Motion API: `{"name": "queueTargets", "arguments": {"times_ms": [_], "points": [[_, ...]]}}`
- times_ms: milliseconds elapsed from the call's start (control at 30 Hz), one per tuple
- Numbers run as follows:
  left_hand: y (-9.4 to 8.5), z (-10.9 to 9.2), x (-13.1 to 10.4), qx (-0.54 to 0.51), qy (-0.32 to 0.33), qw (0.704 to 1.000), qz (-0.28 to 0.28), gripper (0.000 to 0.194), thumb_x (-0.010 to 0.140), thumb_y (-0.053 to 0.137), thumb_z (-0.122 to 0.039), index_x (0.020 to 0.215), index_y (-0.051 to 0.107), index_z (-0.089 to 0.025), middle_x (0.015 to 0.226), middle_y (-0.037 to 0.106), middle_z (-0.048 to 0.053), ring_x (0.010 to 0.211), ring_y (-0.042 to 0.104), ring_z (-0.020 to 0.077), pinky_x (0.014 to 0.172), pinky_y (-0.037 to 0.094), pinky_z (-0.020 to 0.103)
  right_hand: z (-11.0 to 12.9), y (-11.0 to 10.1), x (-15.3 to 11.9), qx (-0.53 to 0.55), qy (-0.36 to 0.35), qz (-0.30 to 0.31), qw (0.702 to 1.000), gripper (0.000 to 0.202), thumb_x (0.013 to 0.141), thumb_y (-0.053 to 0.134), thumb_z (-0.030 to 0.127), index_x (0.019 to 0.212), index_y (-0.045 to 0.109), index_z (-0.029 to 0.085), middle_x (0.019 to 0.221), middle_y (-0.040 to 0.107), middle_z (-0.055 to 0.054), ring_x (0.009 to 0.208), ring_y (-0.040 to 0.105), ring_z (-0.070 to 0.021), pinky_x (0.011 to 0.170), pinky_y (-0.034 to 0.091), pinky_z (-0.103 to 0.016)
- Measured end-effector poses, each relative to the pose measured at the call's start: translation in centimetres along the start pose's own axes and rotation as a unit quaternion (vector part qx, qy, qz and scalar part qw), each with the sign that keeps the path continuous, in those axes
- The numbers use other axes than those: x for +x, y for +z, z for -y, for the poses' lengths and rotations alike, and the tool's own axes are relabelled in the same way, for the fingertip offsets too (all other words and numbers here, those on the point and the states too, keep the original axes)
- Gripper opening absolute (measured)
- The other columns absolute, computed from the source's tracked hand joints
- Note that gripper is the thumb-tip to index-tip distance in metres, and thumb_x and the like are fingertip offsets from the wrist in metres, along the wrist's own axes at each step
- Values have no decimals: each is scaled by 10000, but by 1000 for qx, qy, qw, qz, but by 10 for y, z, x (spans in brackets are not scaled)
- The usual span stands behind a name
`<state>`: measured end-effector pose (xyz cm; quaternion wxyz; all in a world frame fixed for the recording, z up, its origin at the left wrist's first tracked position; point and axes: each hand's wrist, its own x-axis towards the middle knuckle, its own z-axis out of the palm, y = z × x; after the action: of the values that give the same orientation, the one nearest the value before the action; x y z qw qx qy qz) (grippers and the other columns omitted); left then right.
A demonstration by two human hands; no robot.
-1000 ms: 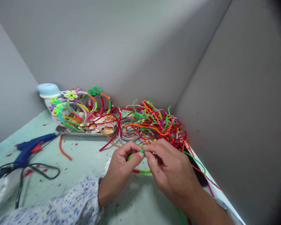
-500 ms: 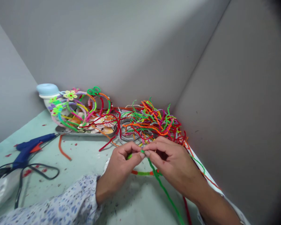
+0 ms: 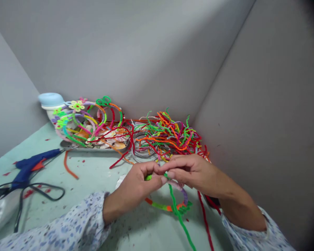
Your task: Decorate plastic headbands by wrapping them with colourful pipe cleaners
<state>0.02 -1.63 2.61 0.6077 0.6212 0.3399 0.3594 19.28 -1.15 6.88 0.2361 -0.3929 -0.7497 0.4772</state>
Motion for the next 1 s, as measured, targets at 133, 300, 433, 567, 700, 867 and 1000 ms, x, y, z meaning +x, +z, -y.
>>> {"name": "queueTargets", "arguments": {"times_ms": [133,300,433,567,700,867,1000], "points": [[0,-2,1,0,-5,1000,7,126,785,611,-266,750,634,-147,660,552,-15,613,456,105,577,344,214,0,-1,1,-10,-7,27,1000,227,885,525,289,1009,691,198,700,579,14,539,478,-73,481,384,-175],[0,-2,2,-10,-16,1000,7,120,776,615,-268,773,645,-152,685,579,-7,623,479,111,589,351,223,-1,1,3,-3,-25,13,1000,199,894,497,232,952,686,203,746,562,19,564,491,-65,510,398,-168],[-1,-2,3,-18,-18,1000,5,131,769,618,-283,783,651,-157,691,593,-3,629,493,118,593,356,230,-6,2,4,23,-32,10,999,187,890,509,265,952,671,197,730,550,21,574,486,-72,514,402,-173],[-2,-2,2,-30,-23,999,11,130,760,629,-284,796,655,-162,688,591,-9,611,482,112,579,347,225,-13,0,5,24,-24,28,999,208,891,514,304,1005,656,203,699,528,30,535,434,-69,480,363,-173],[-2,-1,2,-38,-22,999,17,128,770,626,-284,805,653,-164,714,595,-4,638,488,115,606,355,228,-13,-2,6,-2,-33,28,999,191,905,489,274,967,656,205,733,524,27,573,432,-75,518,371,-181],[-2,-1,2,-48,-17,999,19,128,769,631,-292,797,654,-169,711,595,-8,644,489,118,609,354,223,-15,0,7,9,-49,22,998,187,896,508,309,952,649,200,756,525,20,592,439,-79,531,382,-186],[-3,-2,2,-61,-16,998,26,112,757,644,-275,786,663,-168,696,589,-16,627,477,107,599,349,214,-21,1,8,76,-31,37,996,208,873,542,363,942,634,189,693,490,37,505,380,-61,455,328,-176]]}}
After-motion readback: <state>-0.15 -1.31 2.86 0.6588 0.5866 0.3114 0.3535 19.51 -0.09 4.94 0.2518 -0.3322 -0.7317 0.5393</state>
